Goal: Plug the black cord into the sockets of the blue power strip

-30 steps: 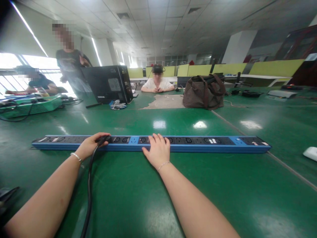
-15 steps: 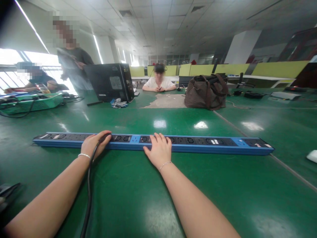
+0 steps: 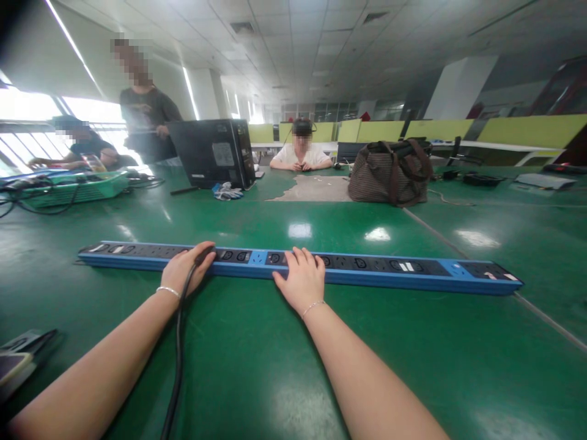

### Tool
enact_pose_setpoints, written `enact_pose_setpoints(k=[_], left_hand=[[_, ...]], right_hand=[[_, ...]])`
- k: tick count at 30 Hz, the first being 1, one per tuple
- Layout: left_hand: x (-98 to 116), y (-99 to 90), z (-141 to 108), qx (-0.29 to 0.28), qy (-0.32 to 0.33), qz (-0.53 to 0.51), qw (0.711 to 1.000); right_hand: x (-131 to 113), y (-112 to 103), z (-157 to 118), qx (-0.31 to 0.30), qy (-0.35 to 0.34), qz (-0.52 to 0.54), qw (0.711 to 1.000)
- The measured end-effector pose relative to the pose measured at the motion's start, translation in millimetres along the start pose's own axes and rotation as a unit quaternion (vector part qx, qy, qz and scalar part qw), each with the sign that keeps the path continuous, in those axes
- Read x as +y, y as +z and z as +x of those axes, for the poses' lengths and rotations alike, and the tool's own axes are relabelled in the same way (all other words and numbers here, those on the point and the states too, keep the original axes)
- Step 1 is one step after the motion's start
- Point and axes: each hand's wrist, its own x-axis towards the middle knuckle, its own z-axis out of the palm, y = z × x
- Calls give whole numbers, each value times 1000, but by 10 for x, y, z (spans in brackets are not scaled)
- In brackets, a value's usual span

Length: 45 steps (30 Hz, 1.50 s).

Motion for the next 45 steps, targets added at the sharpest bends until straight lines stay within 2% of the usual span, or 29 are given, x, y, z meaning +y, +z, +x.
enact_pose_setpoints(k=[13,19,21,23,25,26,28,32,35,36,39,41,42,45], left_hand=[[-48,20,22,13,29,-4,999],[-49,89,30,23,0,-70,997],[-60,31,56,73,-31,-120,990],[-83,-84,96,190,-83,-171,963],[-118,-205,137,294,-108,-198,929],[-140,-248,152,320,-104,-205,919],[-185,-278,162,330,-89,-217,914],[-229,-194,127,306,-103,-219,921],[-111,-155,89,274,-107,-214,931],[-32,-151,75,247,-98,-213,940],[287,-120,32,89,-58,-207,973],[502,-63,13,5,-21,-204,979],[593,-25,10,-22,-3,-202,979],[778,94,27,-56,28,-193,979]], right_hand=[[1,4,2,1,-3,-9,1000],[-2,1,2,6,-1,-9,1000],[-5,-3,3,4,0,-9,1000],[-7,-4,4,1,0,-9,1000],[-6,-3,5,-1,-1,-9,1000],[-6,-2,5,-1,-2,-9,1000],[-4,0,5,1,-1,-9,1000],[-6,3,6,6,0,-7,1000],[-10,7,7,9,1,-3,1000],[-11,8,8,10,2,-2,1000],[-12,8,8,11,3,2,1000],[-13,7,6,13,3,3,1000],[-13,6,5,14,3,4,1000],[-16,7,1,20,1,6,1000]])
